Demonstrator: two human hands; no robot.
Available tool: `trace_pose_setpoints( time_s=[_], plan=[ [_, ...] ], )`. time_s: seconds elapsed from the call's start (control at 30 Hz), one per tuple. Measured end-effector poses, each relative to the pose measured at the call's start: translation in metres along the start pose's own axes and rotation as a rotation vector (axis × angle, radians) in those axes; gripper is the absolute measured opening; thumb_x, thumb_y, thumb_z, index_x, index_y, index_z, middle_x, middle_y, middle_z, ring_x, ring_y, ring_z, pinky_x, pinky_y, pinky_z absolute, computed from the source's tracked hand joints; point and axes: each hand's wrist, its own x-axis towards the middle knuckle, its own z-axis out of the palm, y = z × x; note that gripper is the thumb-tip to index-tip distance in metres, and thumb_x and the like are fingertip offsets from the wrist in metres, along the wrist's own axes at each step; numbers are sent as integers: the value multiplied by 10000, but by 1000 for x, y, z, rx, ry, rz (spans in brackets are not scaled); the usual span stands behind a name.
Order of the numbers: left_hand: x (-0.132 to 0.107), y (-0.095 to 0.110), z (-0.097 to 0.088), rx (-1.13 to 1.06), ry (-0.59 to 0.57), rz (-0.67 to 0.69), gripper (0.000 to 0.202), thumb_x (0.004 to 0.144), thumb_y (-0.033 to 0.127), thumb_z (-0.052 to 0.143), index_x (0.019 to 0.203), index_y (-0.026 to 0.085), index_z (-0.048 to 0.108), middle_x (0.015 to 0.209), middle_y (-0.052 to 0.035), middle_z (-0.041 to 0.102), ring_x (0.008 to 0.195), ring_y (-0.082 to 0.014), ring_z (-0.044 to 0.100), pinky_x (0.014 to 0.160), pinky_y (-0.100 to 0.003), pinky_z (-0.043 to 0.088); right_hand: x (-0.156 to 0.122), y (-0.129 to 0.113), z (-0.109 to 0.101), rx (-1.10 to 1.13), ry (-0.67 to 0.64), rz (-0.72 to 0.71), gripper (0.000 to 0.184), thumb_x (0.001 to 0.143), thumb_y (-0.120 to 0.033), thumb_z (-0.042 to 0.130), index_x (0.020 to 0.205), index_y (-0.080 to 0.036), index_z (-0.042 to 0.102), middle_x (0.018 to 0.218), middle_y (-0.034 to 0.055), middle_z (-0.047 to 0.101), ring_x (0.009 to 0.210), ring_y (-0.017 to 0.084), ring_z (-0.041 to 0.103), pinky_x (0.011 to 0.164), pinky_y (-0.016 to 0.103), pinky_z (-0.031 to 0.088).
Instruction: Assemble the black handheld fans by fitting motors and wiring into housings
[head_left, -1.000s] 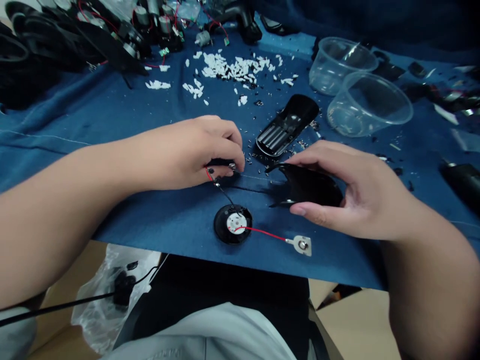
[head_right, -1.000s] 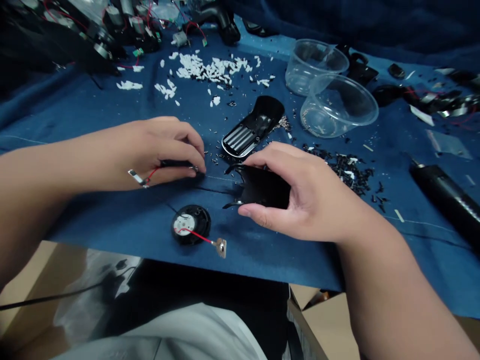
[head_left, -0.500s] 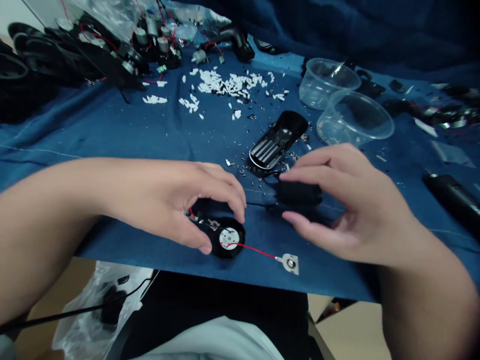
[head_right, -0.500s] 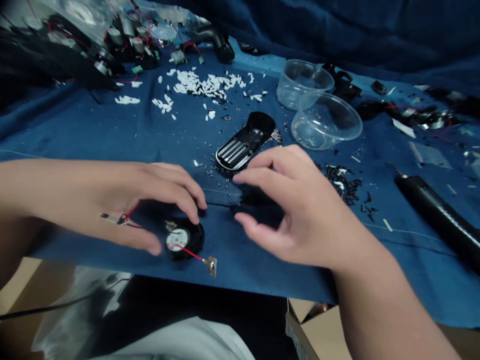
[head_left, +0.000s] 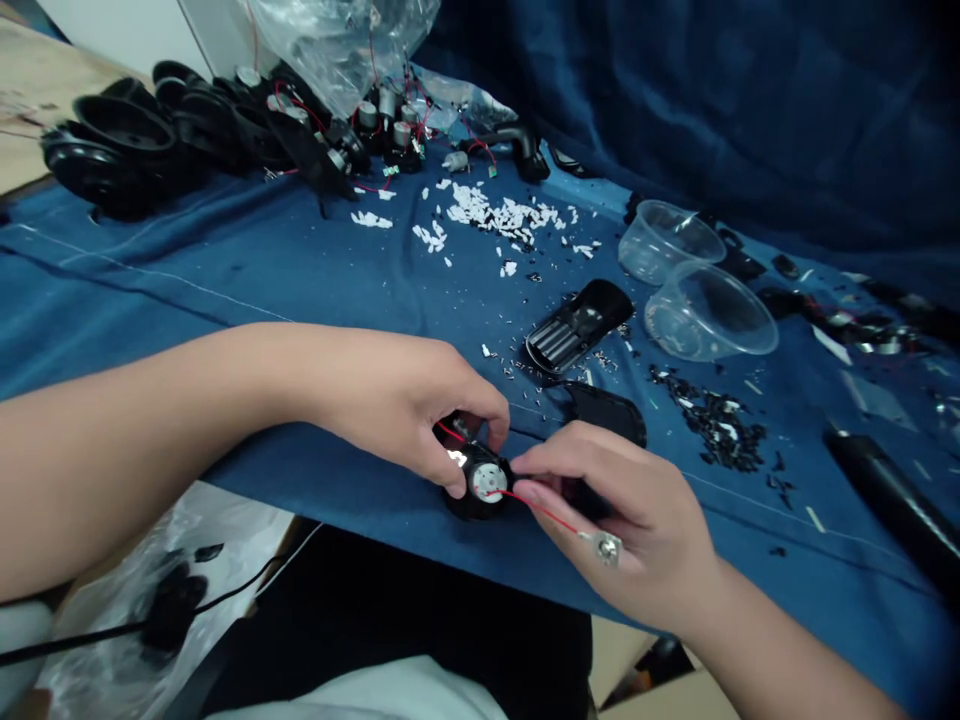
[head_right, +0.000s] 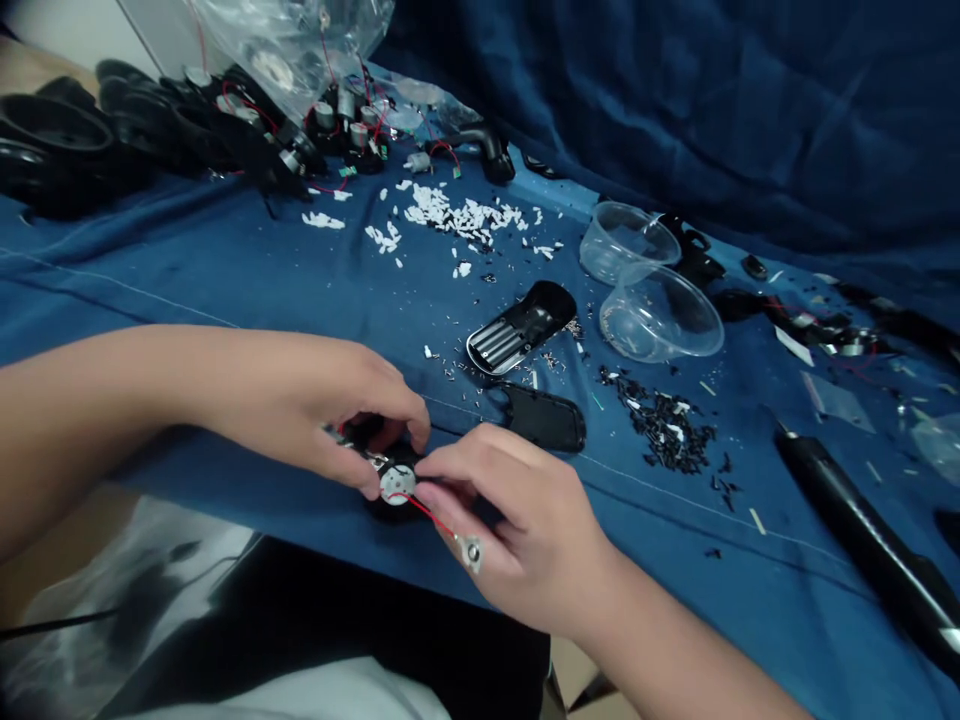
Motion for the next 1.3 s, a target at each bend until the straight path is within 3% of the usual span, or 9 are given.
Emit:
trace_pose_setpoints(
  time_s=[0.13, 0.2, 0.43, 0.63, 0.83, 0.97, 1.07, 1.2, 1.3],
  plan=[
    [-2, -2, -2, -71, -6, -1, 160, 963, 287, 851, 1119, 290, 818, 870, 48, 751, 746, -137, 660, 661, -235, 455, -3, 1, 6, -134, 5, 47, 483, 1013, -423, 898, 1415, -263, 684, 1033, 46, 708, 774, 146, 664, 633, 291, 615],
    [-3, -4, -6, -75, -16, -13, 129, 975, 302, 820, 1103, 282, 818, 849, 48, 745, 722, -133, 655, 624, -233, 436, -4, 2, 11, -193, -16, 27, 514, 1023, -467, 893, 1438, -249, 685, 1140, 80, 722, 827, 160, 703, 684, 310, 654],
    [-23, 1, -31, -235, -125, -43, 302, 976, 275, 799, 1277, 259, 806, 921, 29, 732, 793, -159, 677, 697, -243, 516, 14, -10, 16, -123, -53, 75, 133, 971, -241, 833, 1081, -202, 769, 1002, 42, 686, 800, 120, 689, 672, 238, 626],
    [-44, -1, -48, -380, -246, -53, 178, 1026, 199, 709, 1184, 187, 789, 985, -17, 772, 794, -143, 668, 699, -225, 535, 57, -2, 0, -187, -128, 22, 221, 890, -162, 758, 1100, -201, 817, 1044, 53, 722, 837, 144, 682, 709, 282, 606],
    [-44, -7, -44, -369, -282, -41, 116, 1049, 161, 622, 1116, 193, 712, 1084, -49, 841, 831, -128, 759, 736, -194, 595, 93, 27, -2, -203, -300, -38, 327, 857, -104, 691, 1133, -221, 822, 1049, 51, 709, 991, 191, 687, 877, 340, 608],
    [-36, -7, -35, -444, -315, -41, 119, 1048, 155, 605, 1143, 199, 663, 1263, -110, 858, 898, -177, 855, 810, -266, 669, 76, 26, 2, -342, -15, 8, 353, 950, -140, 678, 1274, -212, 799, 1117, 68, 726, 862, 154, 688, 716, 294, 579],
    [-26, -8, -25, -508, -306, -25, 142, 1079, 154, 571, 1144, 183, 694, 1316, -138, 855, 979, -214, 885, 881, -298, 683, 48, 16, 5, -445, 237, -19, 196, 1019, -186, 688, 1189, -220, 780, 1046, 75, 747, 836, 184, 701, 680, 322, 591],
    [-11, -6, -11, -567, -285, -9, 147, 1119, 192, 600, 1211, 197, 715, 1341, -104, 839, 1049, -223, 891, 921, -300, 689, 21, 6, 14, -162, 241, -23, 183, 1076, -238, 708, 1252, -231, 759, 955, 52, 746, 798, 179, 717, 699, 333, 625],
    [-3, -1, -5, -595, -235, 10, 79, 1131, 236, 662, 1145, 218, 738, 1179, -37, 859, 1054, -224, 892, 903, -293, 696, 19, 6, 21, 14, 209, 24, 317, 1045, -305, 824, 1349, -251, 752, 975, 36, 747, 828, 174, 732, 752, 339, 660]
  ],
)
